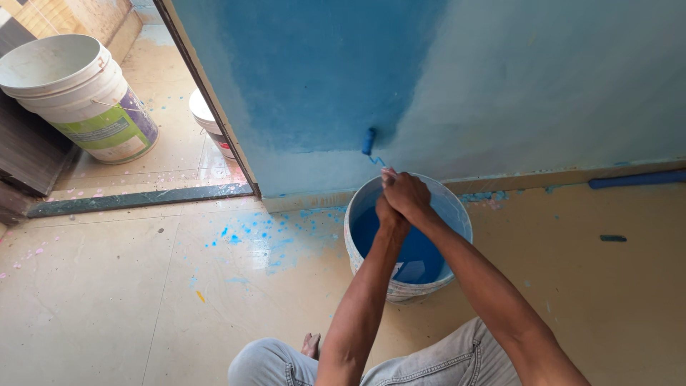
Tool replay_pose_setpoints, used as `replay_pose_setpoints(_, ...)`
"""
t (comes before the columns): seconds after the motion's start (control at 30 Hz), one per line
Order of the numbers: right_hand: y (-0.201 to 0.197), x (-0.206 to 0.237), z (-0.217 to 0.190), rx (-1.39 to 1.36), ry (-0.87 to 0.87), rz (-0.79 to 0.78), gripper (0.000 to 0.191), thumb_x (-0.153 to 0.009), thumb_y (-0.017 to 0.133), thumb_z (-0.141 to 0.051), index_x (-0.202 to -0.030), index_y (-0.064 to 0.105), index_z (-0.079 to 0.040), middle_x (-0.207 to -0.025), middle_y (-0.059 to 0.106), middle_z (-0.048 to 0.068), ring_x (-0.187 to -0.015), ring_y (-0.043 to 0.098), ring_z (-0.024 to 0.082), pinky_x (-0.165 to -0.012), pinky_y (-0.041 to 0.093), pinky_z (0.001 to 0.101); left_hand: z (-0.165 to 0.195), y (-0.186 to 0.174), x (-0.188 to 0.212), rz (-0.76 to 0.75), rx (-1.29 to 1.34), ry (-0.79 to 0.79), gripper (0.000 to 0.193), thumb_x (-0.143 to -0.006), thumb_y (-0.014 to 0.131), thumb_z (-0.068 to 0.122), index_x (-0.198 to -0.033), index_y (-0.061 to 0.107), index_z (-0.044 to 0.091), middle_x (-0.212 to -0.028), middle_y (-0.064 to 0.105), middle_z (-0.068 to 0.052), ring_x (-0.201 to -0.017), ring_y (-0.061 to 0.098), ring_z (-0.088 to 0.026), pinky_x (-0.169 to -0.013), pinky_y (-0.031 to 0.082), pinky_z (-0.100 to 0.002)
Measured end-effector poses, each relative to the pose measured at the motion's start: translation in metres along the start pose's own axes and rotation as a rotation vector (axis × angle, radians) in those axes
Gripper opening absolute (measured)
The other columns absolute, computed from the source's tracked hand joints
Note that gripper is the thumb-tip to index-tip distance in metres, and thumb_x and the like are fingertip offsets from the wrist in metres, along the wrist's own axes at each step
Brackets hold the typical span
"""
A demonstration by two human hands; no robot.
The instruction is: The person paints a wall blue using a paint roller, repeatedly dipping it into a bucket of paint and applying it in vertical strokes. The person sits on the floor during the task.
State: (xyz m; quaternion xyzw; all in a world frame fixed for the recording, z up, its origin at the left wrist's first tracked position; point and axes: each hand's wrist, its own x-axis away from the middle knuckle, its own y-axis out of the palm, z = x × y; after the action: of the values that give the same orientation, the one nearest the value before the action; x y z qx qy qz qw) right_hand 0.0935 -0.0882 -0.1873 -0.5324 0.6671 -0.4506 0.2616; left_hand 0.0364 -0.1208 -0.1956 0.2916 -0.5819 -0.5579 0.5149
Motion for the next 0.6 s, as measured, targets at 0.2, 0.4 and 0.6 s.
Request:
replay_pose_setpoints(0.2, 0.032, 0.002, -0.056, 0.051, -0.136, -0.024, 0.051, -0.104, 0.046, -0.042, -0.095, 0.071, 0.002, -0.081, 0.073, 0.024, -0.075, 0.075, 0.04, -0.073, 0.058, 0.0541, 0.049, -0.013, 0.002, -0.207, 0.036, 0.134, 0.043, -0.11, 0.038, 0.038, -0.122, 0.059, 0.002, -0.109, 0.066, -0.014, -0.098, 0.065, -0.027, -0.086, 0.055, -0.04)
replay_pose_setpoints(0.4, 0.034, 0.008, -0.07, 0.058, -0.173, 0.013, 0.05, -0.102, 0.051, -0.044, -0.097, 0.07, 0.003, -0.085, 0.073, 0.025, -0.079, 0.073, 0.041, -0.073, 0.057, 0.054, 0.055, -0.026, -0.005, -0.297, 0.042, 0.1, 0.045, -0.11, 0.032, 0.038, -0.119, 0.058, 0.002, -0.108, 0.065, -0.016, -0.099, 0.065, -0.029, -0.087, 0.055, -0.041)
replay_pose_setpoints(0.6, 0.0, 0.005, -0.017, 0.063, -0.094, 0.072, 0.049, -0.102, 0.05, -0.041, -0.096, 0.071, 0.003, -0.083, 0.073, 0.025, -0.077, 0.073, 0.041, -0.073, 0.057, 0.0538, 0.012, -0.003, -0.006, -0.11, 0.026, 0.062, 0.041, -0.112, 0.034, 0.034, -0.125, 0.058, 0.003, -0.113, 0.068, -0.011, -0.101, 0.066, -0.022, -0.087, 0.054, -0.033)
